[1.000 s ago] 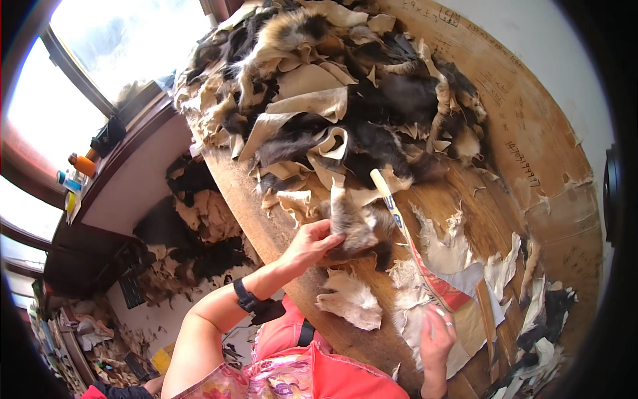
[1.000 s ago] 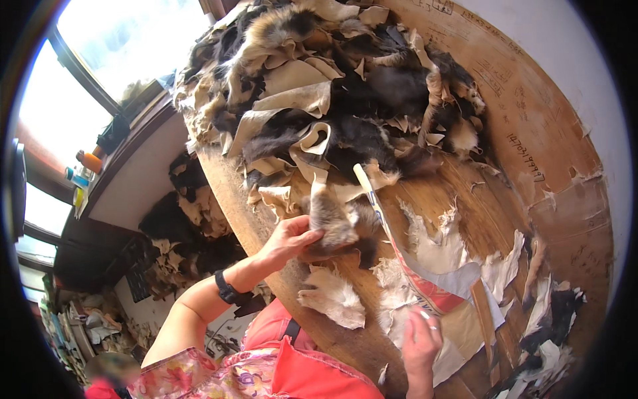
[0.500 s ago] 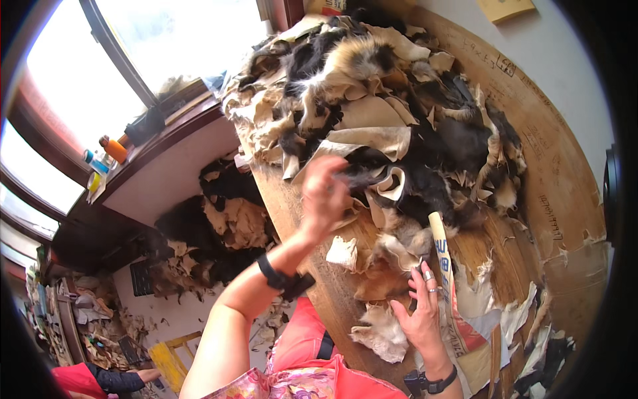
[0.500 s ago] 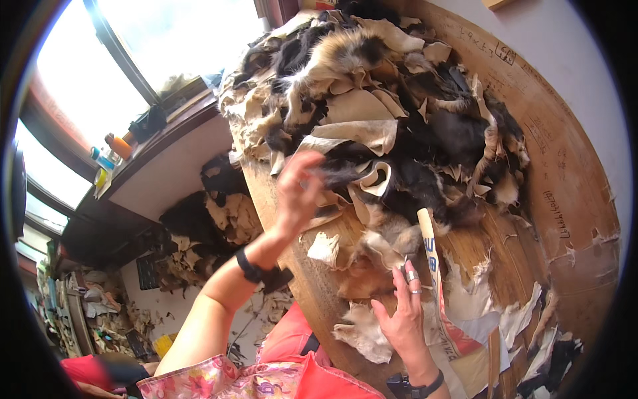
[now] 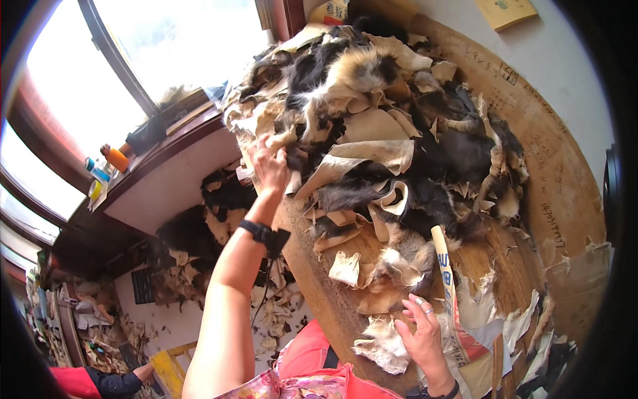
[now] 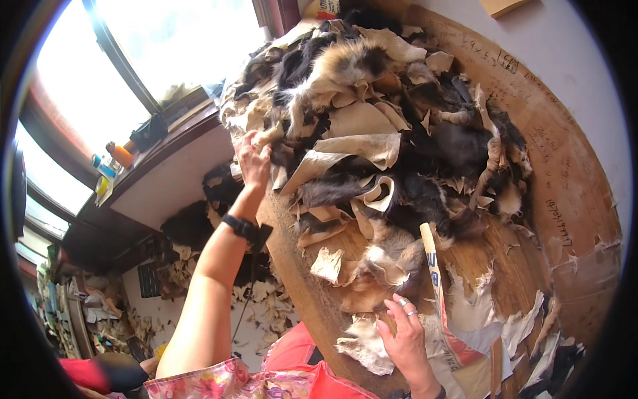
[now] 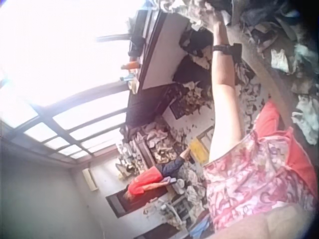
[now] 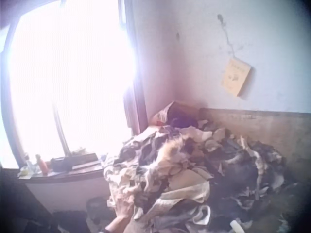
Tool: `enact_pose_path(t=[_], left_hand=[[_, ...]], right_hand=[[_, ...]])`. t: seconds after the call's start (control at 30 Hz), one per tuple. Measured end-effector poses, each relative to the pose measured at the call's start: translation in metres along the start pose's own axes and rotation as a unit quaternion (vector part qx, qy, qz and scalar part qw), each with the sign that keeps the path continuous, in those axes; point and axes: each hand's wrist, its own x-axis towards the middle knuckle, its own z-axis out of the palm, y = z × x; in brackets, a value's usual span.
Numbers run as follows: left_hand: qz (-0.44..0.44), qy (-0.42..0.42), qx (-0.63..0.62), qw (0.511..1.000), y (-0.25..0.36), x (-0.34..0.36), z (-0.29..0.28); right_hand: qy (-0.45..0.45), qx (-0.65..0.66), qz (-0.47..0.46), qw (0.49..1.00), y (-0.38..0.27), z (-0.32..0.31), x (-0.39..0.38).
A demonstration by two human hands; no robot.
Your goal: The recorder prepares small fur hides by trimming, marking, and sewing them together at a workshop table.
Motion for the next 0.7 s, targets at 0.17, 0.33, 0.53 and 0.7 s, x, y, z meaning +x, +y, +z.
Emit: enact_pose_path(t=[0.17, 0.33, 0.53, 0.7], left_hand=[[-0.209, -0.199, -0.357, 0.888, -0.017, 0.045, 0.016], [-0.255, -0.248, -0.456, 0.816, 0.006, 0.076, -0.01], [0.271, -0.07, -0.085, 0.956, 0.02, 0.032, -0.028], [0.424, -0.18, -0.035, 0.887, 0.014, -0.034, -0.031]], right_hand=[[0.004, 0.001, -0.007, 1.0, 0.001, 0.002, -0.003], [-0.002, 0.002, -0.019, 1.0, -0.002, 0.001, -0.005], [-0.008, 0.012, -0.026, 1.0, -0.009, 0.003, -0.002], [-0.003, 0.011, -0.031, 0.999, -0.001, 0.006, -0.01]])
